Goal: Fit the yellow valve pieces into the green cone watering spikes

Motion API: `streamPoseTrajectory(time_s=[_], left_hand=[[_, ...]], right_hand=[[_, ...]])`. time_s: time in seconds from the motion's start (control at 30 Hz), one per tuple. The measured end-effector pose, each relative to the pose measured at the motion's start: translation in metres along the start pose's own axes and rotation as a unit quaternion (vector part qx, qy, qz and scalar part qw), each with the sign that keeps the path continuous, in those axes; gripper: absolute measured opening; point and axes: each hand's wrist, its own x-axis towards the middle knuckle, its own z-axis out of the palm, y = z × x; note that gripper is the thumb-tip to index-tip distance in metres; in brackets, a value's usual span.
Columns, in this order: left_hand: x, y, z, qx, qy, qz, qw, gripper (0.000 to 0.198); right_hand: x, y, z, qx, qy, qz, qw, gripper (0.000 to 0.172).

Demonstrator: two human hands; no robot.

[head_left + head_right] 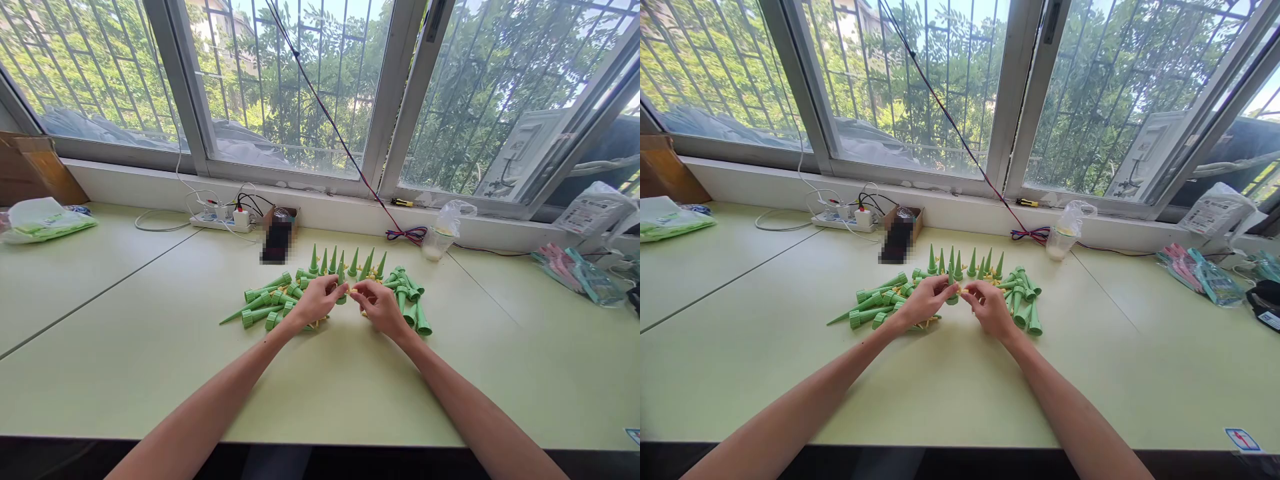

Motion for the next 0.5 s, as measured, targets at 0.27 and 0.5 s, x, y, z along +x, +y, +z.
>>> streamPoseTrajectory(time_s=[0.27, 0.5], left_hand=[[-0.0008, 0.0015, 0.0004, 0.016, 0.001, 0.003, 1.000, 0.043], [-0.0015, 0.0024, 0.0011, 0.010, -0.007, -0.002, 1.000, 0.040]], right_hand=[[-0.0006, -0.0019, -0.0012, -0.027, -0.012, -0.005, 1.000, 0.027], [-0.0005, -0.0023, -0.0021, -0.061, -0.016, -0.007, 0.998, 0.035]])
